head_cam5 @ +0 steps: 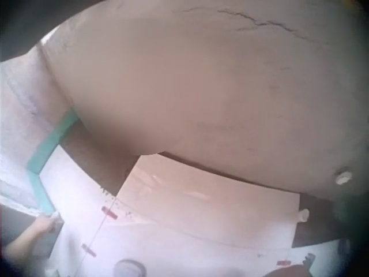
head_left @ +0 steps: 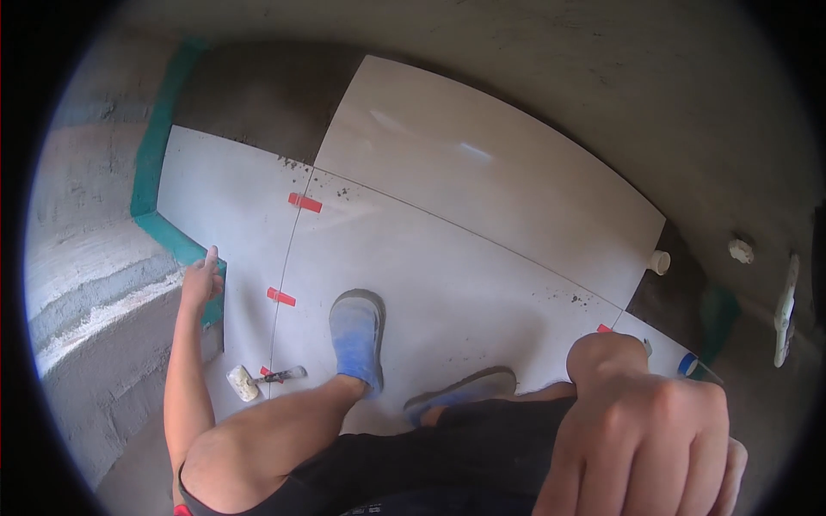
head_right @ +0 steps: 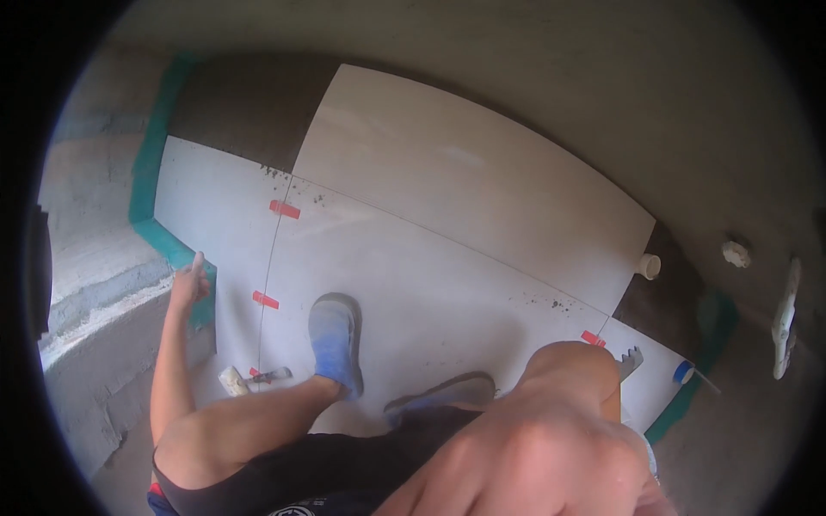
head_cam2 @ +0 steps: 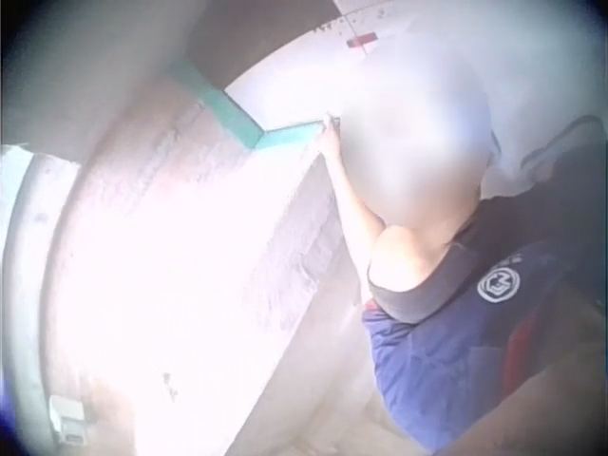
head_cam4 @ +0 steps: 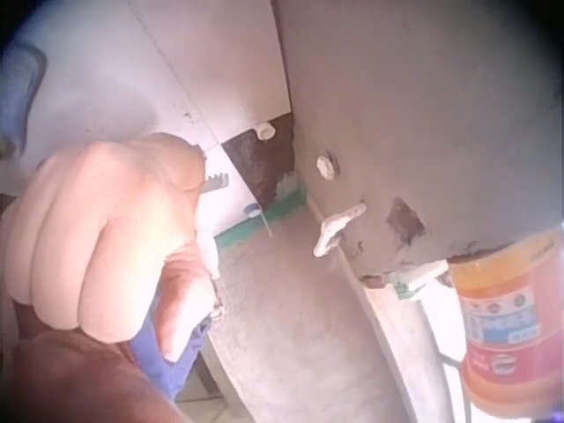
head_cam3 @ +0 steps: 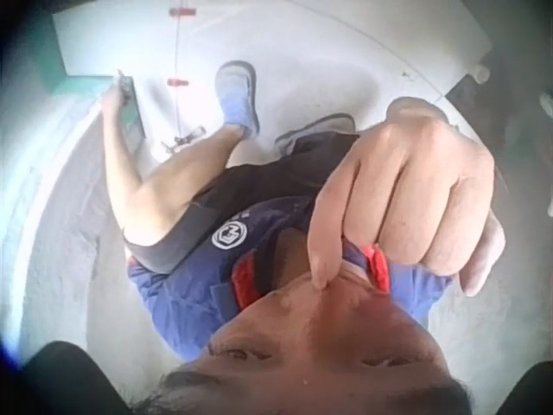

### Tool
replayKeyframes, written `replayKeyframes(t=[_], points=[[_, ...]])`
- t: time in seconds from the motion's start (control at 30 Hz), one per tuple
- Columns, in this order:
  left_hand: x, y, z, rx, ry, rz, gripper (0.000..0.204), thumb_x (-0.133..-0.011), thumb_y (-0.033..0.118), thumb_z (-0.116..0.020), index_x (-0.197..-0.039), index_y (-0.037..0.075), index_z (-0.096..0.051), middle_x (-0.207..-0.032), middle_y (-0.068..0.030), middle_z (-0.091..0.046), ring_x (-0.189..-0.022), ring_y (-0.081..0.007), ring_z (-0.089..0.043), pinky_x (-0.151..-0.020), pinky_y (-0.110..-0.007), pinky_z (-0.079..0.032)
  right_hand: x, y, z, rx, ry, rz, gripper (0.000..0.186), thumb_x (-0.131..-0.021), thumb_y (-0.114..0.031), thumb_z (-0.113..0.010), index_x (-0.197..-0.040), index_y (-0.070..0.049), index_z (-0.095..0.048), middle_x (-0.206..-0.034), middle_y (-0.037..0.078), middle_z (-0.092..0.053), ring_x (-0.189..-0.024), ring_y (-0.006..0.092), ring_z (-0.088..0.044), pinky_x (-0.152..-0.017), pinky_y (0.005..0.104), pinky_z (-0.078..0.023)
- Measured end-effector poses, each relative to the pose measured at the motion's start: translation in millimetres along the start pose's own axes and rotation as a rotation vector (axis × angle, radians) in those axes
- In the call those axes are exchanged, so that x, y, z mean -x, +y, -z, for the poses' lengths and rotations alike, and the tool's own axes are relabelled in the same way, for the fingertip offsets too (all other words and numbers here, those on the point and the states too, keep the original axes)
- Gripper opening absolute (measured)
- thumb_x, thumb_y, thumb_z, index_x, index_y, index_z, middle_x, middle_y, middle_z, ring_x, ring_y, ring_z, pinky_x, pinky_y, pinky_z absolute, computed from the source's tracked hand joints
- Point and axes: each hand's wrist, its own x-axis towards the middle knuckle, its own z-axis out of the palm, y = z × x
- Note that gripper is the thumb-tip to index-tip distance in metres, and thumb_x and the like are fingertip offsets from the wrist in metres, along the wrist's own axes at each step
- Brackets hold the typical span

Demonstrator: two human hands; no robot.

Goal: The person lays floor tiles using a notched trowel, a water bottle, and a rubber mallet, and then uses a power tile cutter to trim a tile.

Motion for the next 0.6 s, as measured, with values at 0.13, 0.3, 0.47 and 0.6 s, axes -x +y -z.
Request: replayKeyframes(t=[0.13, 0.3, 0.47, 0.6], points=[[-5.1, 35.3, -13.2, -0.05, -0.054, -0.056, 0.064, -0.089, 0.064, -0.053, -0.085, 0.001, -0.057, -0.062, -0.005, -0.056, -0.047, -0.0137, -0.052, -0.043, -0.026, -0.036, 12.5, -10.5, -5.3, 0.085, 0.001, 0.088, 0.049, -0.093, -0.026, -0.052, -0.05, -0.009, -0.035, -0.052, 0.004, -0.035, -0.043, 0.0194, -0.043, -0.072, 0.046, -0.057], [-17.8, 82.6, -38.1, -0.065, -0.087, -0.154, 0.058, -0.09, 0.06, -0.054, -0.08, 0.003, -0.056, -0.061, -0.0049, -0.055, -0.048, -0.0128, -0.052, -0.043, -0.026, -0.038, 46.3, -20.7, -15.4, 0.234, 0.045, 0.172, 0.044, -0.092, -0.028, -0.052, -0.055, -0.008, -0.041, -0.057, 0.006, -0.04, -0.049, 0.0211, -0.046, -0.073, 0.0436, -0.056], [-33.2, 148.8, -72.5, -0.101, -0.161, -0.329, 0.053, -0.088, 0.057, -0.058, -0.08, 0.005, -0.055, -0.065, -0.0046, -0.056, -0.051, -0.0121, -0.053, -0.044, -0.024, -0.038, 139.1, -38.3, -9.2, 0.882, 0.781, -0.175, 0.02, -0.082, -0.016, -0.061, -0.072, 0.0, -0.056, -0.072, 0.012, -0.059, -0.067, 0.0267, -0.06, -0.066, 0.0358, -0.05], [-56.1, 200.3, -110.5, -0.085, -0.136, -0.535, 0.036, -0.091, 0.033, -0.062, -0.07, 0.005, -0.056, -0.059, -0.0029, -0.054, -0.049, -0.01, -0.05, -0.045, -0.026, -0.039, 249.7, -59.2, 83.0, 1.635, 1.733, -0.15, 0.023, -0.085, -0.019, -0.064, -0.099, 0.0, -0.061, -0.088, 0.013, -0.065, -0.084, 0.0238, -0.065, -0.075, 0.035, -0.05]])
